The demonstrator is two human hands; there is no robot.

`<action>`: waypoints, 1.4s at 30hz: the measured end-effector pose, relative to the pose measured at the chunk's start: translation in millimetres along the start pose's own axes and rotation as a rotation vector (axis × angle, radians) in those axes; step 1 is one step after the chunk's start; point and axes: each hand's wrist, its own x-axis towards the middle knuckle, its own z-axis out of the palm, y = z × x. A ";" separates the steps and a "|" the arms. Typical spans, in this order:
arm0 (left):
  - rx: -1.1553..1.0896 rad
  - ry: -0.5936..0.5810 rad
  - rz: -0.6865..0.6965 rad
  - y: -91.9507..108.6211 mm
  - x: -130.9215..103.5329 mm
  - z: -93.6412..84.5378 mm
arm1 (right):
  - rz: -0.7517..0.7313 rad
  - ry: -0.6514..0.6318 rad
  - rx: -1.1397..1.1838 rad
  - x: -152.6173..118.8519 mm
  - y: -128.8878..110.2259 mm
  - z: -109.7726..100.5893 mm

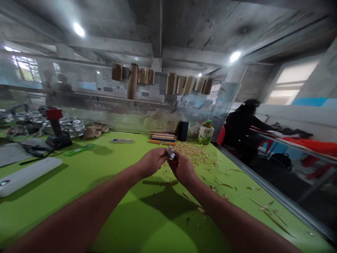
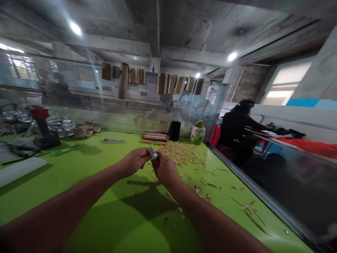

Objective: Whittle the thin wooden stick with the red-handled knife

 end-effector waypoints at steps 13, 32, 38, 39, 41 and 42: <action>0.018 -0.054 0.067 -10.0 1.9 -3.8 | -0.043 -0.050 -0.036 -3.1 -2.3 -0.4; 0.187 0.046 -0.047 7.1 -2.8 -2.9 | -0.060 0.087 -0.032 -2.1 -1.6 0.7; 0.354 0.074 -0.079 9.9 -5.1 -3.6 | -0.072 0.101 -0.011 -1.0 0.9 -1.0; 0.373 0.074 -0.079 10.2 -5.4 -3.6 | -0.071 0.099 -0.004 -0.9 1.0 -1.5; 0.408 0.073 -0.089 10.7 -5.9 -3.6 | -0.068 0.095 0.003 -1.0 0.3 -2.7; 0.421 0.072 -0.097 11.0 -6.2 -3.6 | -0.069 0.096 0.003 -1.1 -0.4 -3.4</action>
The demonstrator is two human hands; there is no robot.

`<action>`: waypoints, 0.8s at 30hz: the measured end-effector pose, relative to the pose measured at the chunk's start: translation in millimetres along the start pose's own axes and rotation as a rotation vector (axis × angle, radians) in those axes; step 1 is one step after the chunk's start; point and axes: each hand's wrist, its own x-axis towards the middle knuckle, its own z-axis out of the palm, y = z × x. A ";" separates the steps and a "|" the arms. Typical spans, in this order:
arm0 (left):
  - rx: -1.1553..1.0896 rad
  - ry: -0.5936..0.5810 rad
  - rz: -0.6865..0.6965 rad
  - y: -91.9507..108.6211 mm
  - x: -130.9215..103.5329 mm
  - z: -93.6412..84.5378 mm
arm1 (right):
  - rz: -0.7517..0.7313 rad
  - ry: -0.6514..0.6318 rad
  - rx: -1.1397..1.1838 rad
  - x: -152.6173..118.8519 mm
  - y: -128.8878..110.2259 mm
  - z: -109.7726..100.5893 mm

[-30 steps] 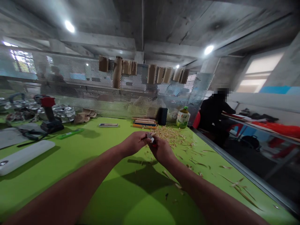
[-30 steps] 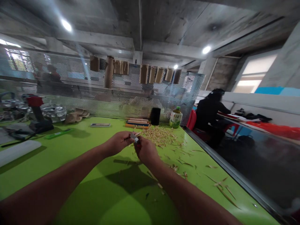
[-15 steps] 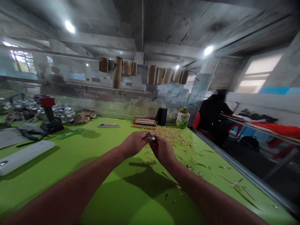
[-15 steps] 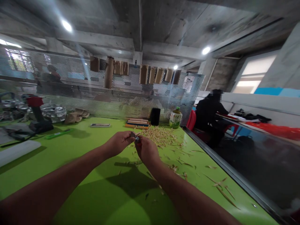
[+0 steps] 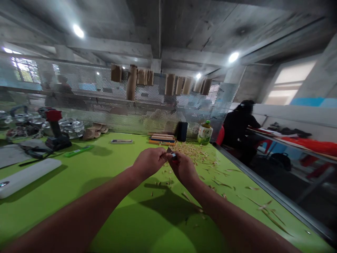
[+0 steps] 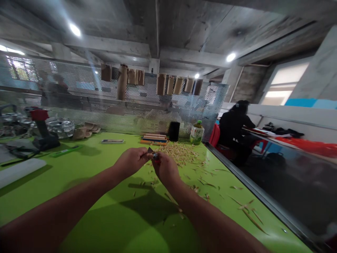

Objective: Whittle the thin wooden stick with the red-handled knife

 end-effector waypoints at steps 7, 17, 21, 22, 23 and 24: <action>0.033 0.004 -0.040 1.4 -0.6 0.2 | 0.013 0.023 0.072 0.1 -6.5 -4.4; -0.067 -0.002 0.012 -1.4 -1.0 6.0 | 0.023 -0.051 0.035 -1.1 5.9 11.2; -0.028 -0.014 0.044 -2.1 -0.8 7.4 | 0.027 -0.053 0.057 -2.1 8.5 17.5; -0.013 -0.007 0.062 -2.4 -0.6 6.8 | 0.031 -0.051 0.058 -1.9 7.9 16.9; -0.001 0.003 0.083 -2.6 -0.3 6.1 | 0.034 -0.051 0.055 -1.6 7.3 15.8; 0.005 0.012 0.102 -2.8 -0.1 5.4 | 0.034 -0.049 0.047 -1.2 6.9 14.6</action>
